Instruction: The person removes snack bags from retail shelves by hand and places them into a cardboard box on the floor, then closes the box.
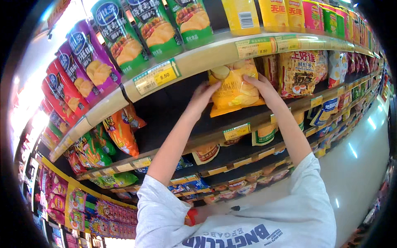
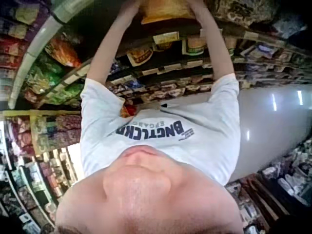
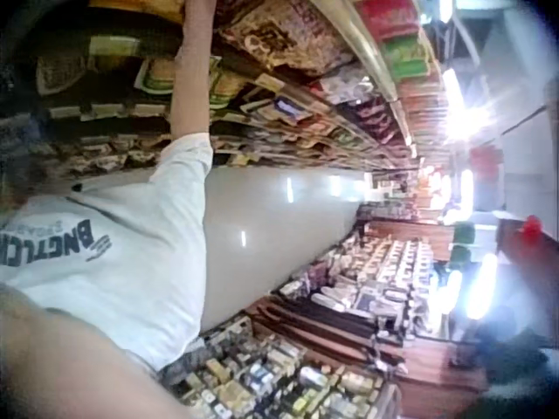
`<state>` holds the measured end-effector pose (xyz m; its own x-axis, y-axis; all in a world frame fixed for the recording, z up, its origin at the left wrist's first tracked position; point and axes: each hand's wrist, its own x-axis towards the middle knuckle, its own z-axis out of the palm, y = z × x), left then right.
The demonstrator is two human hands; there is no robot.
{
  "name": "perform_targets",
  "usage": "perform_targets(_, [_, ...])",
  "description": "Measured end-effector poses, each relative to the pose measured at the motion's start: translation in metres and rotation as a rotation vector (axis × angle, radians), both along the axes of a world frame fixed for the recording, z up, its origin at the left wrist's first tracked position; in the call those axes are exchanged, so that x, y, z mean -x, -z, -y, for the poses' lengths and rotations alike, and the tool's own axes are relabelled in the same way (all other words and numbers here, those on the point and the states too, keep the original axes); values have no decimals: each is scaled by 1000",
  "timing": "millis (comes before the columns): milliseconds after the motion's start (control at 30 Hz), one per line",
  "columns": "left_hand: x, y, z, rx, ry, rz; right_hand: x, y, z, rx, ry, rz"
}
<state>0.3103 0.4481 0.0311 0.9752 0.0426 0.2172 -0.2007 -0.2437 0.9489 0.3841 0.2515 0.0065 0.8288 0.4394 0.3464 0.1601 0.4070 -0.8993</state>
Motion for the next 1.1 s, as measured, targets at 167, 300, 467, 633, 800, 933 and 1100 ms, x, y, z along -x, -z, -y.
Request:
perform_targets(167, [-12,21,16,-142,136,35,-12,22,11,104,74,85])
perform_targets(300, [-22,42,19,-48,94,24,-19,32,18,34,143,31])
perform_targets(467, [-36,55,20,16,171,95,-13,36,5,41,516,284])
perform_targets(633, [20,52,17,-411,-193,213,38,31,-16,265,941,680])
perform_targets(800, [106,38,2,-519,-120,485,96,21,-48,326,830,959])
perform_targets(933, [181,45,-31,-439,38,418,135,23,-84,297,535,1102])
perform_targets(1100, [256,70,-85,-308,-69,351,176,38,-150,211,156,1196])
